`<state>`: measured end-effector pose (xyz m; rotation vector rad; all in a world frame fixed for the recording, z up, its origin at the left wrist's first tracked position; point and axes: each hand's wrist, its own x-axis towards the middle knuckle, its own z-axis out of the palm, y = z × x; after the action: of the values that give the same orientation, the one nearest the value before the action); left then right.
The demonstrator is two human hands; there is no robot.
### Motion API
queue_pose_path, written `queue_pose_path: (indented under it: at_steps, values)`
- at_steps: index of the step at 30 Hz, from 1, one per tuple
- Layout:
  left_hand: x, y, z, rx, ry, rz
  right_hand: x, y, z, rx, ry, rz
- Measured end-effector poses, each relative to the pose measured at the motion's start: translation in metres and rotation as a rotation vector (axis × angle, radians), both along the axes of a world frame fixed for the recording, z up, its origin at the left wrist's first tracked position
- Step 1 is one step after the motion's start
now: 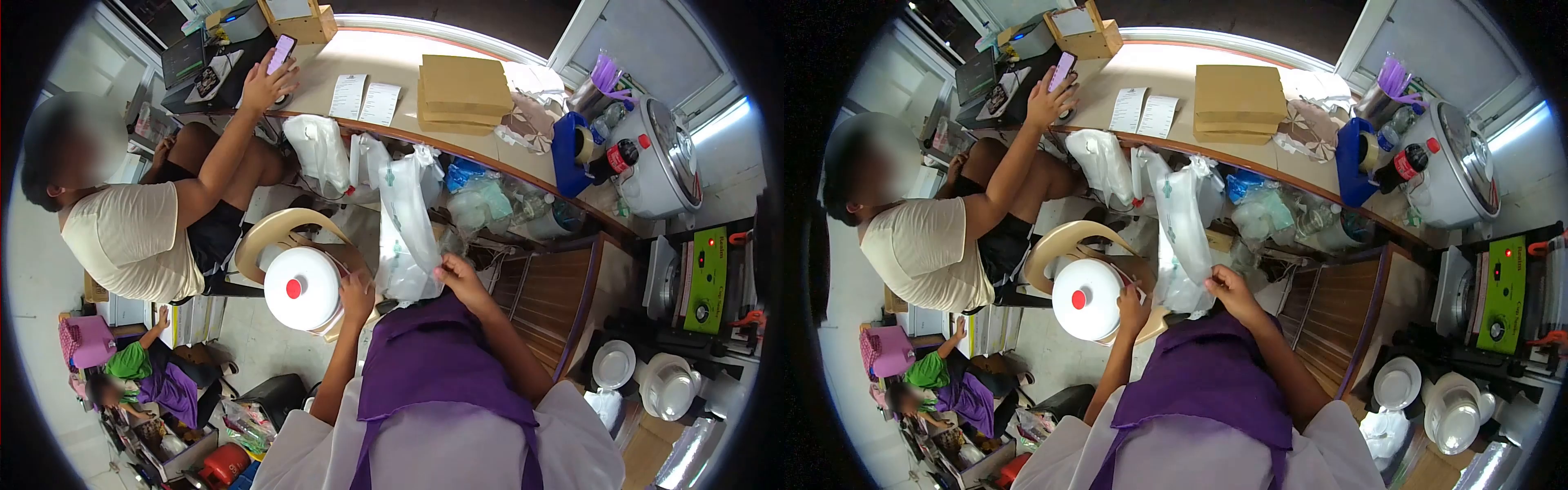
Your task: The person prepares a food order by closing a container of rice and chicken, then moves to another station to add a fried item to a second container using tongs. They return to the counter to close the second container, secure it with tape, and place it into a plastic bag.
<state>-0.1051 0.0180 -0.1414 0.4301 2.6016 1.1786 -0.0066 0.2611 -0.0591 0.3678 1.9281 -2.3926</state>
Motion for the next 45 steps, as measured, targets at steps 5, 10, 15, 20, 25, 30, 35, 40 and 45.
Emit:
queue_pose_path:
  at_steps: [5,10,15,20,25,30,35,40,45]
  values:
    - [-0.005,0.031,0.082,1.088,-1.394,-0.039,0.001,-0.033,0.021,0.212,0.046,0.546]
    - [0.001,0.077,0.08,0.838,-0.869,-0.131,-0.013,-0.04,0.025,0.332,-0.038,0.682]
    - [-0.013,0.103,0.074,0.408,-0.098,-0.203,-0.019,-0.046,0.036,0.293,-0.193,0.836]
    - [-0.029,0.115,0.079,0.589,-0.449,0.06,-0.019,-0.076,0.037,0.208,0.118,1.021]
    - [-0.054,0.075,0.127,0.603,-0.123,0.068,-0.057,-0.019,0.097,0.59,0.331,0.536]
    - [-0.052,0.017,0.19,0.539,-0.508,-0.235,-0.12,0.02,0.14,0.862,0.446,0.035]
    - [-0.049,-0.023,0.22,0.398,-0.292,-0.163,-0.141,0.015,0.138,0.377,0.083,0.562]
    - [-0.061,-0.056,0.229,0.359,-0.289,-0.095,-0.143,-0.017,0.14,0.228,0.028,0.539]
    - [-0.066,-0.065,0.22,0.219,0.475,0.287,-0.141,-0.041,0.135,0.534,0.089,0.604]
